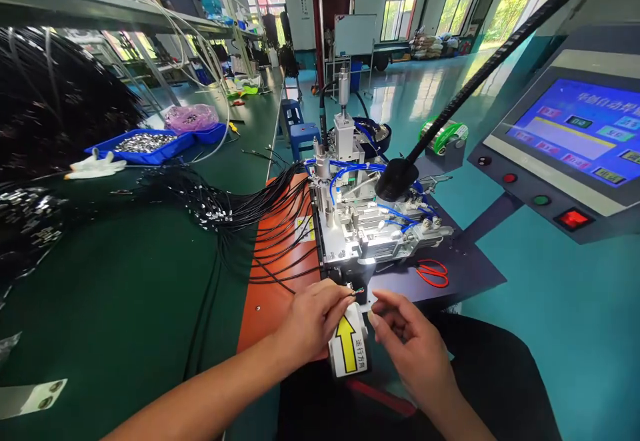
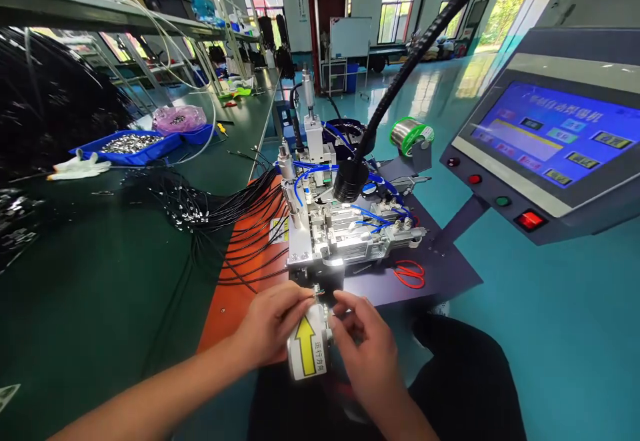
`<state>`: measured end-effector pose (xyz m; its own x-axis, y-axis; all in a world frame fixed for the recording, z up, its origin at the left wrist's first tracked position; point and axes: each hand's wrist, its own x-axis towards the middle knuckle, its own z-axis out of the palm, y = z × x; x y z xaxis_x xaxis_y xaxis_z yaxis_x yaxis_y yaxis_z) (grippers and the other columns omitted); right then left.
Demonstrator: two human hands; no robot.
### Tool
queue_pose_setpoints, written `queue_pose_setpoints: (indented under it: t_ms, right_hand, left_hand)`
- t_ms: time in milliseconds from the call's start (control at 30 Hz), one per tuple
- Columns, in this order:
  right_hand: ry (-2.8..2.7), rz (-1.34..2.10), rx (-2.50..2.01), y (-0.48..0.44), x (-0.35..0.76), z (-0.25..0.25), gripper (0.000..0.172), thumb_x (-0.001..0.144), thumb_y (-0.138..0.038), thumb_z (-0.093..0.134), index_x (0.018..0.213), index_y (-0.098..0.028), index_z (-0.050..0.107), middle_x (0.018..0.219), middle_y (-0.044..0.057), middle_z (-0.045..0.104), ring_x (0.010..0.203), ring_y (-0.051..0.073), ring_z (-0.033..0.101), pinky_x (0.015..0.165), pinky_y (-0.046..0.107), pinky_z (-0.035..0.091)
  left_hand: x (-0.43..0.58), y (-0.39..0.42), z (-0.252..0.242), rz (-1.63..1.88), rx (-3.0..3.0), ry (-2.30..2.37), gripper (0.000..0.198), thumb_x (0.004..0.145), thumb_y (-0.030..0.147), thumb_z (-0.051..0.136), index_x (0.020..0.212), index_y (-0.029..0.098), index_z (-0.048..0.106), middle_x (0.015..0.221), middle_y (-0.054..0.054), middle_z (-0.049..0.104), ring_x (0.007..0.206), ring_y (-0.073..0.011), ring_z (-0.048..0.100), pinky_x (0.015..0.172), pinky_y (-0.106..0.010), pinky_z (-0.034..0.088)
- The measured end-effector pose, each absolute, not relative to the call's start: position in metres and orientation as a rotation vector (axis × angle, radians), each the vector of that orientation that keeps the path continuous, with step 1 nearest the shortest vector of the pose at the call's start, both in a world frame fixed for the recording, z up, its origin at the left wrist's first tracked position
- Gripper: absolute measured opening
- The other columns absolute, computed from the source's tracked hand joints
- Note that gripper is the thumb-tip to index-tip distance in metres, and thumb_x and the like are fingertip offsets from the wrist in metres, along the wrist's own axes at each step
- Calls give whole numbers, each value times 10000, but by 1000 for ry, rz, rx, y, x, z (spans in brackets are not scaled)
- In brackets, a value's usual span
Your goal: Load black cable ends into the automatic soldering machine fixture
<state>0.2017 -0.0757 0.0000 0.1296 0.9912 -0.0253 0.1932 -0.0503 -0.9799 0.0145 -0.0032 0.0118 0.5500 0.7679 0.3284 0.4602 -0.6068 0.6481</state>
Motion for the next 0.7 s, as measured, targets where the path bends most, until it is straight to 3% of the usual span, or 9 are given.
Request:
queue_pose_setpoints:
  t_ms: [300,700]
  right_hand:
    - [-1571,727,-1429,-75,193,6,351,963,-275,498,1307,-259,566,947,51,587,706,150,575,666,286,513]
    - [-1588,683,-1395,-80,187,0,407,952,-270,507,1356,-257,556,970,61,610,707,156,606,646,266,533]
  left_hand:
    - [16,-4,9,849,2280,1031,209,972,277,487,936,176,666,767,-34,614,712,-128,559,649,-234,416]
    - [18,-5,6,840,2242,1133,221,966,296,493,915,183,676,770,-30,629,703,-125,573,628,-222,414]
